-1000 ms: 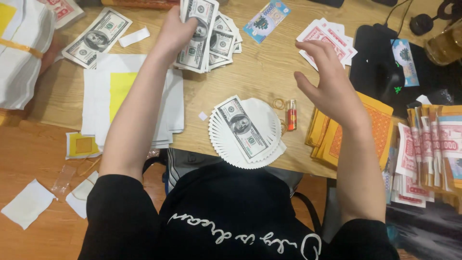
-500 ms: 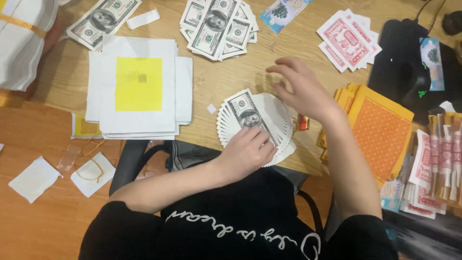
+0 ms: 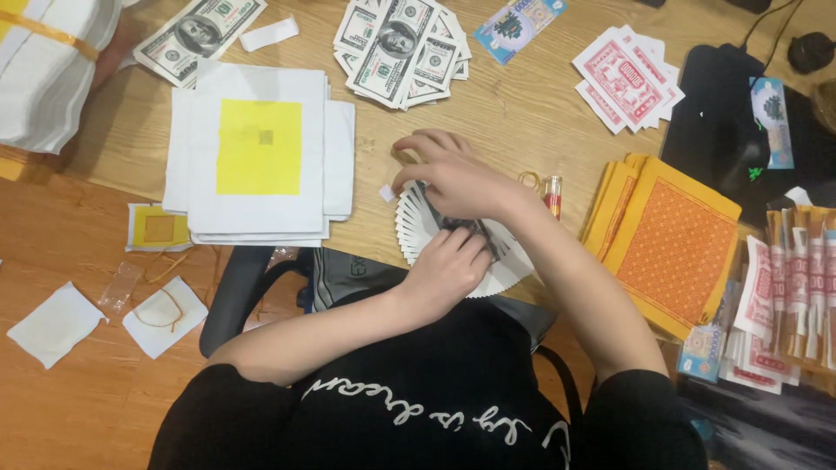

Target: The person sits at a desk and repeatedly picks up stacks of paper money, fans them out, and places them back down. The person handles both green and blue paper bills, moving them between piles on the desk.

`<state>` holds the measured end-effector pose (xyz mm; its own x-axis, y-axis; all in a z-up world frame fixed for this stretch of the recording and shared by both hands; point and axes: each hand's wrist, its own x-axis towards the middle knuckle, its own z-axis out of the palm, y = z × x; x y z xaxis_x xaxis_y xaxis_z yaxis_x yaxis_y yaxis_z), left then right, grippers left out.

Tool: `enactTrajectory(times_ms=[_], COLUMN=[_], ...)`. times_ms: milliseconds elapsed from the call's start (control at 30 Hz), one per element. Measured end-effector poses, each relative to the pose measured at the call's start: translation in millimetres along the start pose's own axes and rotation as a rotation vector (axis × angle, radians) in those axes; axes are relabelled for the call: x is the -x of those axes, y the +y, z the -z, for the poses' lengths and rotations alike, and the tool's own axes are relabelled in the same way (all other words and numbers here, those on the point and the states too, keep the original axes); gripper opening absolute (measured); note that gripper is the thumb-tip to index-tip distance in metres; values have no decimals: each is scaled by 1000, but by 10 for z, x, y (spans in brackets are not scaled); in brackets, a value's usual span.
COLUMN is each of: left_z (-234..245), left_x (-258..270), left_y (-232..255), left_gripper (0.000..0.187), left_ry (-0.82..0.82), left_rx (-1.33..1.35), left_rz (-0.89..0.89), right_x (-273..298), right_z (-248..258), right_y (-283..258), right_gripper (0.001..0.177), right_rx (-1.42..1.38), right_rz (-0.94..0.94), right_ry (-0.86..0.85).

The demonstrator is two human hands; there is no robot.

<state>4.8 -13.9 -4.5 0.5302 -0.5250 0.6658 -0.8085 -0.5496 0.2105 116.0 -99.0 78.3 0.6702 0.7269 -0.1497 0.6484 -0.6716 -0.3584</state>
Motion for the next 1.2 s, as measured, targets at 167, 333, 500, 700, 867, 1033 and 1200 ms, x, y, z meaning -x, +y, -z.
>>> enactTrajectory(times_ms=[167, 333, 500, 700, 867, 1033, 1200], left_z=[-49, -8, -48, -143, -77, -18, -16], left_x=[12, -5, 25, 64, 31, 8, 14], left_y=[5, 4, 13, -9, 0, 17, 39], left_gripper=[5, 5, 5, 6, 7, 7, 7], left_ry=[19, 10, -11, -10, -28, -13, 4], left_rx=[-11, -35, -24, -51, -40, -105, -80], left_rz=[18, 17, 22, 7, 8, -1, 3], right_x=[-36, -25, -46, -71, -57, 3, 53], right_z=[75, 137, 130, 84, 125, 248, 348], right_y=[-93, -107, -150, -191, -249, -303, -287], right_gripper=[43, 41, 41, 40, 37, 14, 6], right_rx=[-14, -25, -18, 12, 17, 26, -9], right_rz=[-16, 3, -11, -15, 3, 33, 83], right_ry=[-71, -90, -124, -182, -183, -132, -104])
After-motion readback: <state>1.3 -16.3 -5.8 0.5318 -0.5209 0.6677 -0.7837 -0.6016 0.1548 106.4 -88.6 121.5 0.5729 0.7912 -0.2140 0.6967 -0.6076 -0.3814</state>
